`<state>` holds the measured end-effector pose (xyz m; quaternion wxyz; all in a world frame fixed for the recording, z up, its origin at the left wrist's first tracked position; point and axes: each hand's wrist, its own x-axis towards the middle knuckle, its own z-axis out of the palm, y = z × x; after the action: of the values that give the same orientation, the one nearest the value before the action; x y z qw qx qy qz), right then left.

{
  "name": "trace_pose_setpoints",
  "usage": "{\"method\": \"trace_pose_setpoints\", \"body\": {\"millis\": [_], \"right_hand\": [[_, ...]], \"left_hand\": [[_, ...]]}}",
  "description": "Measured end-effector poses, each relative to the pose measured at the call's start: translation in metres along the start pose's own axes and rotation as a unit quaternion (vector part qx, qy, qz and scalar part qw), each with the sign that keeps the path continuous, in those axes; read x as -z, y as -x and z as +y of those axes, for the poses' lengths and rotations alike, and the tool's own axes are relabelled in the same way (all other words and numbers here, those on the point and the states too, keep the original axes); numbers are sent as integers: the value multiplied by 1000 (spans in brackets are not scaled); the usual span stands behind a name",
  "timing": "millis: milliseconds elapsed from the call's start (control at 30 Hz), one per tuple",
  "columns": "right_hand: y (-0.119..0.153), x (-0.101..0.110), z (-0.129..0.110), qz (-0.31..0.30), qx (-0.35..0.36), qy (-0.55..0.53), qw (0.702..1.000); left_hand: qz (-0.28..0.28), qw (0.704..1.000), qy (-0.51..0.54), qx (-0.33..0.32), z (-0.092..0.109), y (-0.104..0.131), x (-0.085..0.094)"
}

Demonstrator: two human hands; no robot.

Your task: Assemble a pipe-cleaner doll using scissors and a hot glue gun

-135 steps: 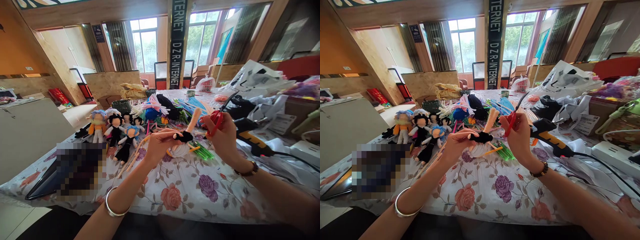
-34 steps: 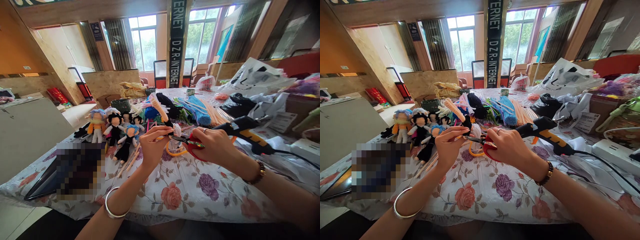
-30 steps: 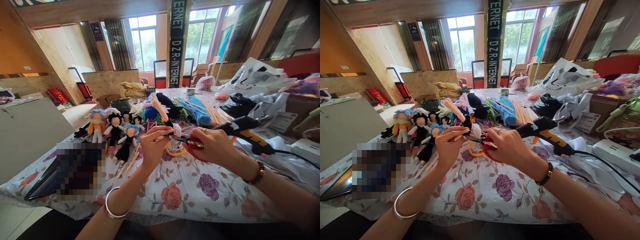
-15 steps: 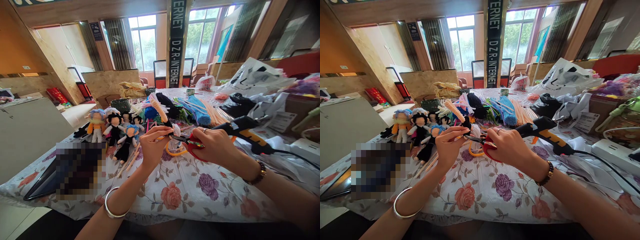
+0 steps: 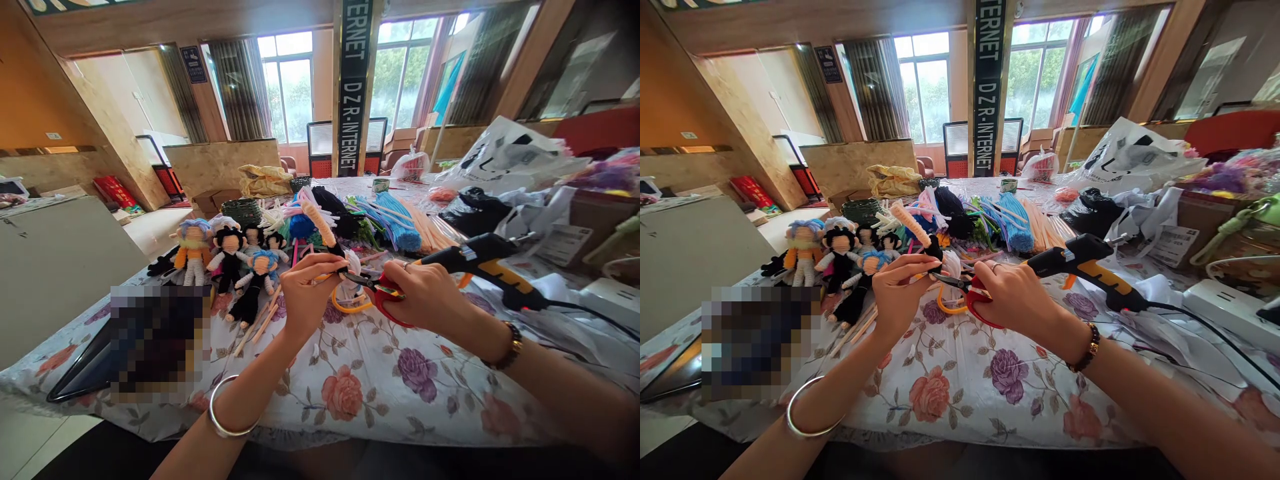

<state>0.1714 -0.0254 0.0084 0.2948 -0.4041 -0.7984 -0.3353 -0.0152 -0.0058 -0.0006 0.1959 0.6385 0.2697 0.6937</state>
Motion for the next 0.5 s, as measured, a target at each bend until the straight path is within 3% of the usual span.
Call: {"method": "trace_pose_setpoints", "body": {"millis": [500], "right_hand": [[2, -7, -2, 18, -12, -6, 1000]], "left_hand": [[9, 1000, -6, 22, -1, -1, 0]]}}
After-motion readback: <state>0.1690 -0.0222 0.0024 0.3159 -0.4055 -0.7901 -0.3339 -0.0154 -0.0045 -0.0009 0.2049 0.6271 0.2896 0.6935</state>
